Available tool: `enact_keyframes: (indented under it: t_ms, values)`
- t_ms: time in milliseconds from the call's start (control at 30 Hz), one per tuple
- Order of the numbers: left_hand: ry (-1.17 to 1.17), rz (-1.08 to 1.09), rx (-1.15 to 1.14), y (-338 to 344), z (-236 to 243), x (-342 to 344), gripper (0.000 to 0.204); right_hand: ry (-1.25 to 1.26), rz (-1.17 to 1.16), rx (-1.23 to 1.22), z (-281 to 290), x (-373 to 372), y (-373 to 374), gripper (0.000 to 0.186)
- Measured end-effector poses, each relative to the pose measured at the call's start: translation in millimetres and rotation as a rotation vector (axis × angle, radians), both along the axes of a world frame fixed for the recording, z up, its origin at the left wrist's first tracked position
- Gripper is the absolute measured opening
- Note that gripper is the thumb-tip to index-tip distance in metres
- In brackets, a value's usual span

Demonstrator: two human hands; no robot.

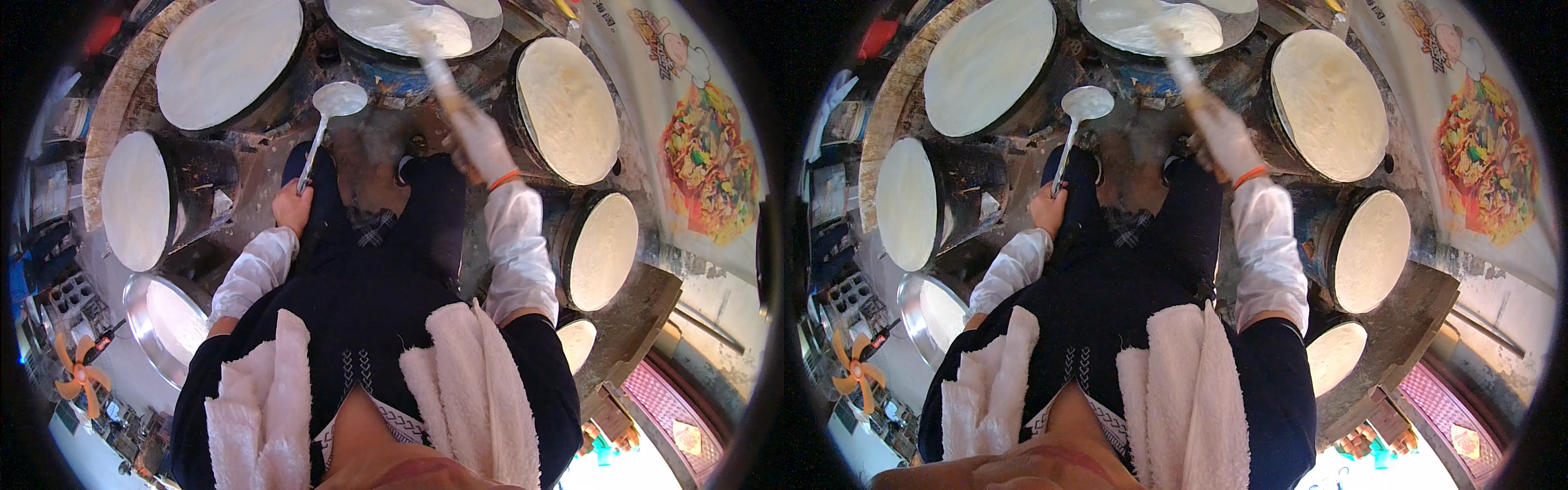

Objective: The person ladles batter onto multiple hot griddles and spreads it into thin, round crepes using a wooden spreader. They flip the crepes with a metal spatula and remove finished ones to a stack while continuously adding new batter to available griddles.

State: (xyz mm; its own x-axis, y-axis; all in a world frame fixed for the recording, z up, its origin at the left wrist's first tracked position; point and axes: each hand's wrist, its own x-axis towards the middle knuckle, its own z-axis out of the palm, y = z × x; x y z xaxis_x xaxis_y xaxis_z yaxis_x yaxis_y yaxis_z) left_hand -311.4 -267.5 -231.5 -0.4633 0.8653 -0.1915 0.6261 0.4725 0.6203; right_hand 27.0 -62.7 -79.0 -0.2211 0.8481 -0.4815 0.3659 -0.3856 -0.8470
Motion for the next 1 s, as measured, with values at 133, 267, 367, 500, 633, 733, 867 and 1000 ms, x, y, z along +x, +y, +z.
enact_keyframes:
  t_ms: [133,267,367,500,633,733,867,1000]
  values:
    - [0.022,-0.014,-0.007,4.4,5.2,7.9,0.024,0.009,-0.078,0.080,-59.3,6.0,-20.7,0.047]
    - [0.055,0.002,-0.013,3.3,4.8,6.5,0.023,-0.107,-0.172,0.189,-55.2,27.3,24.8,0.042]
    - [0.030,-0.041,-0.014,8.3,12.0,8.6,0.022,-0.658,-0.086,0.572,-54.6,23.5,71.8,0.046]
    - [0.064,-0.079,0.017,11.7,11.7,10.0,0.022,-0.767,-0.097,0.647,-38.4,-10.9,67.4,0.050]
    - [0.053,-0.071,0.020,13.6,19.0,11.4,0.023,-0.691,-0.230,0.405,-47.9,-27.0,35.1,0.054]
    - [0.031,-0.061,0.007,13.8,20.3,9.5,0.023,-0.637,-0.296,0.445,-54.8,-19.8,70.1,0.048]
    - [0.040,-0.059,0.032,11.3,5.9,5.4,0.022,-0.521,-0.357,0.690,-69.8,5.5,164.6,0.042]
    - [0.005,-0.044,0.042,14.4,9.8,7.9,0.022,-0.218,-0.422,0.611,-83.2,-11.6,188.5,0.039]
